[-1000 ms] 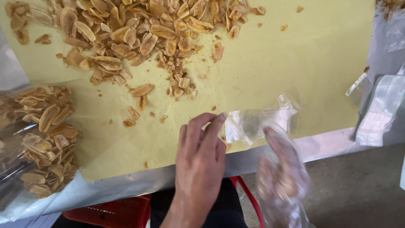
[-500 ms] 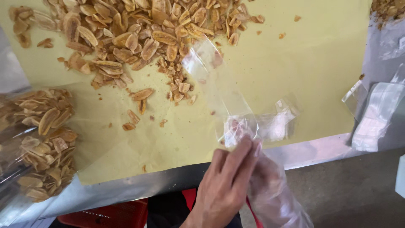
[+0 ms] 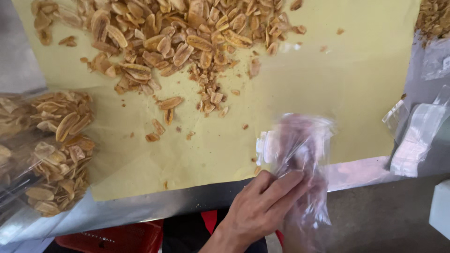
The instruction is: The person scoops dried banana chips from a large pile on a yellow sheet and places them into small clear plastic bags. The person fills each bag by hand and sets it aside on the table.
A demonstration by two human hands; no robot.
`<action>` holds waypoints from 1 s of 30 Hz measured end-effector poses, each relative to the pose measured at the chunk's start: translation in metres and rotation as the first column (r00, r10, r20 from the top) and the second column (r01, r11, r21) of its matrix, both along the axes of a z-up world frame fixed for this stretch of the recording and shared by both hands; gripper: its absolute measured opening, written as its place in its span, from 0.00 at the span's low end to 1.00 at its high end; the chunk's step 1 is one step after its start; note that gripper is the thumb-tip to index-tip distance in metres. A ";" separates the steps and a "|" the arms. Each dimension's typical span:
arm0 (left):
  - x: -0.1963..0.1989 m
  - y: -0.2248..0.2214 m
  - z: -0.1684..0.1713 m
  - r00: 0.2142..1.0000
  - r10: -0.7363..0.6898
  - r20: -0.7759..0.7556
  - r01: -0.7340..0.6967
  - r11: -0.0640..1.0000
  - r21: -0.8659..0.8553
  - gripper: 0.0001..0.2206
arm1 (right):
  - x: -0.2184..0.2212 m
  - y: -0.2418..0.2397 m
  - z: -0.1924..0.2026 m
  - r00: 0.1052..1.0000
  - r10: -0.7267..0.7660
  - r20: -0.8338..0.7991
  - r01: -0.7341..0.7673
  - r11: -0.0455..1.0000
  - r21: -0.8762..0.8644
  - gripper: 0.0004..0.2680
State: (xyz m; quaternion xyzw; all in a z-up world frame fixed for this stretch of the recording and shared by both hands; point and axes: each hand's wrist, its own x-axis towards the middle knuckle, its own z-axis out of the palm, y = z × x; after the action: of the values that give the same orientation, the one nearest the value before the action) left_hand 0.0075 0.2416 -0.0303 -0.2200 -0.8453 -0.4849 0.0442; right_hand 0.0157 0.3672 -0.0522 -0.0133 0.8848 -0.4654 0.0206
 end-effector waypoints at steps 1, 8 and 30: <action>0.001 0.000 -0.004 1.000 -0.002 -0.025 0.002 1.000 -0.007 0.18 | -0.004 -0.002 -0.002 1.000 0.011 -0.002 -0.011 1.000 0.005 0.13; 0.011 -0.008 -0.014 0.992 0.108 -0.072 -0.116 0.986 -0.119 0.18 | -0.015 -0.013 -0.010 0.998 0.060 -0.011 -0.059 0.995 0.085 0.14; 0.006 -0.098 -0.036 0.777 0.414 0.474 -0.480 0.877 0.020 0.29 | -0.011 -0.010 -0.005 0.959 0.187 0.212 -0.148 0.972 -0.184 0.14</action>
State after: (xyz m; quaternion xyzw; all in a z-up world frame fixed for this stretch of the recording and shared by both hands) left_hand 0.0137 0.1436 -0.0667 0.1111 -0.8234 -0.5559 -0.0261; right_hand 0.0042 0.3568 -0.0573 -0.0365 0.8302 -0.5327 0.1603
